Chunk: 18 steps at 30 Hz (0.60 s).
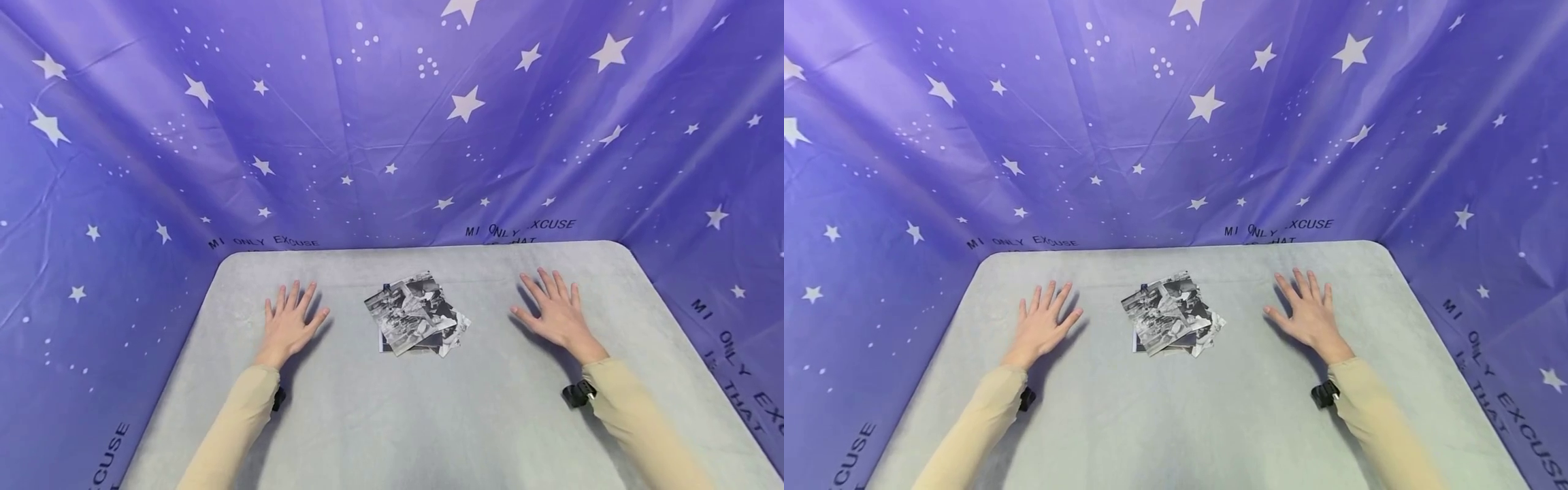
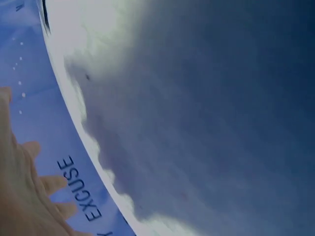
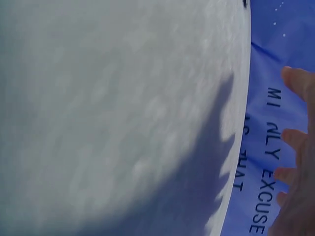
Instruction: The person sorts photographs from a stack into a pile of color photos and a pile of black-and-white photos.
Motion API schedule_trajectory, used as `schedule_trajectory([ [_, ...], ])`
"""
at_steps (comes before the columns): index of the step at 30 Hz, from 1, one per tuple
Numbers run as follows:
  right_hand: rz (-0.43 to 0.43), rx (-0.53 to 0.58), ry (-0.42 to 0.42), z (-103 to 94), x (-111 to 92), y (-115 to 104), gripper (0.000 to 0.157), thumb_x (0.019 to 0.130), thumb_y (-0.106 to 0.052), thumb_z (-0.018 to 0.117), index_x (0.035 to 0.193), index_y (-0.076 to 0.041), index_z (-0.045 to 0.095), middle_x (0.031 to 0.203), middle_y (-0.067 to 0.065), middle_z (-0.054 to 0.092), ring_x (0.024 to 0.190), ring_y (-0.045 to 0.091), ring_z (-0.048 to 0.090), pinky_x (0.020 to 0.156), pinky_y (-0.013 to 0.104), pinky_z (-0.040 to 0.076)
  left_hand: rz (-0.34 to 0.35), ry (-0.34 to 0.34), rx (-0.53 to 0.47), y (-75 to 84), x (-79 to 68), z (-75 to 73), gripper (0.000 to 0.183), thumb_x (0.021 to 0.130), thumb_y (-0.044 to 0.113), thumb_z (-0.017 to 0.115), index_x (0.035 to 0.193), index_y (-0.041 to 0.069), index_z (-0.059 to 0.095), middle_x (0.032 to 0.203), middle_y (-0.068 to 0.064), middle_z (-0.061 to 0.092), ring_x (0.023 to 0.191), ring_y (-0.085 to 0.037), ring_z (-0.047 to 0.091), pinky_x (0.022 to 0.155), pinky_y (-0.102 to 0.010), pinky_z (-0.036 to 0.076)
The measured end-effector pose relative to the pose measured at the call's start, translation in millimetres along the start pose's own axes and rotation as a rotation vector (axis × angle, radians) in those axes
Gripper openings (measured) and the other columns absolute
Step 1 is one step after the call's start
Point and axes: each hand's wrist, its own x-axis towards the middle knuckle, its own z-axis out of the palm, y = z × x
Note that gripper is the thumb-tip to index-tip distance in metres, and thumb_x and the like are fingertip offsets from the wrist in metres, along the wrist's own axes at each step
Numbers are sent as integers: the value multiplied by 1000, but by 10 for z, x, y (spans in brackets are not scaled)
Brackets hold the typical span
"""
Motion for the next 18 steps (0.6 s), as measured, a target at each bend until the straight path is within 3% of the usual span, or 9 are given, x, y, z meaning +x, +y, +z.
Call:
schedule_trajectory([
  [8,-116,148,29,112,141,-207,78,84,-39,69,145,-4,37,144,30,32,131,56,21,103,71,12,40,-23,-12,229,53,61,77,93,69,32,155,25,22,157,-15,19,143,-41,9,109,-64,2],
  [18,-185,241,-25,212,248,-489,78,85,-35,70,146,-2,35,144,26,36,128,48,31,101,67,24,89,-89,-91,507,29,201,72,95,62,38,154,22,27,156,-14,25,142,-41,12,109,-64,5],
])
